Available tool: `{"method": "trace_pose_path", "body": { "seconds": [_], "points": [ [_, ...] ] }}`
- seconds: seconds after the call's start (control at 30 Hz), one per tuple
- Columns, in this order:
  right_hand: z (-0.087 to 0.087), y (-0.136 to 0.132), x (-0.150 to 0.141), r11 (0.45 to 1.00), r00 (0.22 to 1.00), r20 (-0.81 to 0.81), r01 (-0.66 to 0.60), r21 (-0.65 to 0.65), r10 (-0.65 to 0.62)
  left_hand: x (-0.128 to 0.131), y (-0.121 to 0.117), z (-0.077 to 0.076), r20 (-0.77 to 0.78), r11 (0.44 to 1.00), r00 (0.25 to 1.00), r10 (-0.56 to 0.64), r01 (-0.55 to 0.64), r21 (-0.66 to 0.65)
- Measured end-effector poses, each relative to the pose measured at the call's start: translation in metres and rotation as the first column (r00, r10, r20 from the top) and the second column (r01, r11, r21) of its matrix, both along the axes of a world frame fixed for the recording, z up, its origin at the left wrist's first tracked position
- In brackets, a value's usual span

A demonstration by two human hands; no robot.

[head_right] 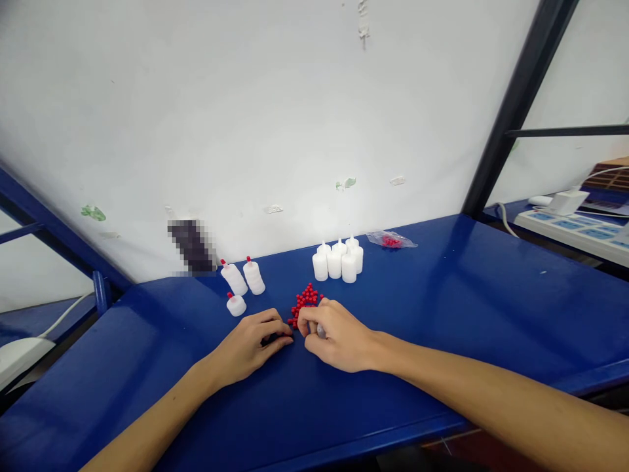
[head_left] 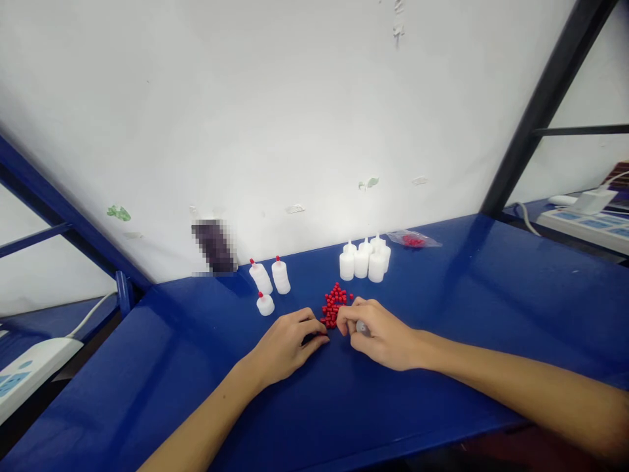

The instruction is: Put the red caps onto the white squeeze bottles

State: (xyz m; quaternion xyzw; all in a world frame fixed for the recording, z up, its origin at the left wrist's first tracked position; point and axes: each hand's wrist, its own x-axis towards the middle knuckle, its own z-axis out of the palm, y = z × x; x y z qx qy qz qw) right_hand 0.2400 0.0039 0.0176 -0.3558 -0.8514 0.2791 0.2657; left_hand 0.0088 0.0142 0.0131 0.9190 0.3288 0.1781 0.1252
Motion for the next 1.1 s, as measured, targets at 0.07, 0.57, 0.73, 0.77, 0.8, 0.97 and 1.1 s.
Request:
{"method": "trace_pose_path", "body": {
  "seconds": [0.07, 0.57, 0.73, 0.77, 0.8, 0.97, 1.1],
  "points": [
    [-0.001, 0.000, 0.001, 0.998, 0.998, -0.039, -0.045, -0.048, 0.043, 0.001, -0.001, -0.001, 0.059, 1.000, 0.998, -0.018, 0.019, -0.002],
    [0.002, -0.013, -0.007, 0.990, 0.986, -0.093, -0.143, -0.011, 0.141, 0.036, -0.035, 0.003, 0.524, 0.959, 0.832, -0.183, 0.032, 0.283],
    [-0.001, -0.013, -0.007, 0.983, 0.974, -0.135, -0.179, 0.035, 0.182, 0.034, -0.034, 0.002, 0.509, 0.964, 0.840, -0.187, 0.058, 0.258],
    [-0.002, -0.013, -0.007, 0.983, 0.973, -0.140, -0.181, 0.040, 0.185, 0.034, -0.034, 0.002, 0.502, 0.965, 0.844, -0.191, 0.067, 0.255],
    [-0.002, -0.013, -0.007, 0.983, 0.973, -0.139, -0.182, 0.039, 0.186, 0.034, -0.034, 0.001, 0.495, 0.964, 0.847, -0.196, 0.076, 0.253],
    [-0.001, -0.014, -0.009, 0.987, 0.983, -0.099, -0.154, 0.033, 0.157, 0.035, -0.035, 0.001, 0.477, 0.960, 0.855, -0.206, 0.082, 0.267],
    [-0.002, -0.014, -0.010, 0.989, 0.987, -0.076, -0.138, 0.060, 0.142, 0.037, -0.037, 0.005, 0.423, 0.960, 0.884, -0.199, 0.089, 0.265]
  ]
}}
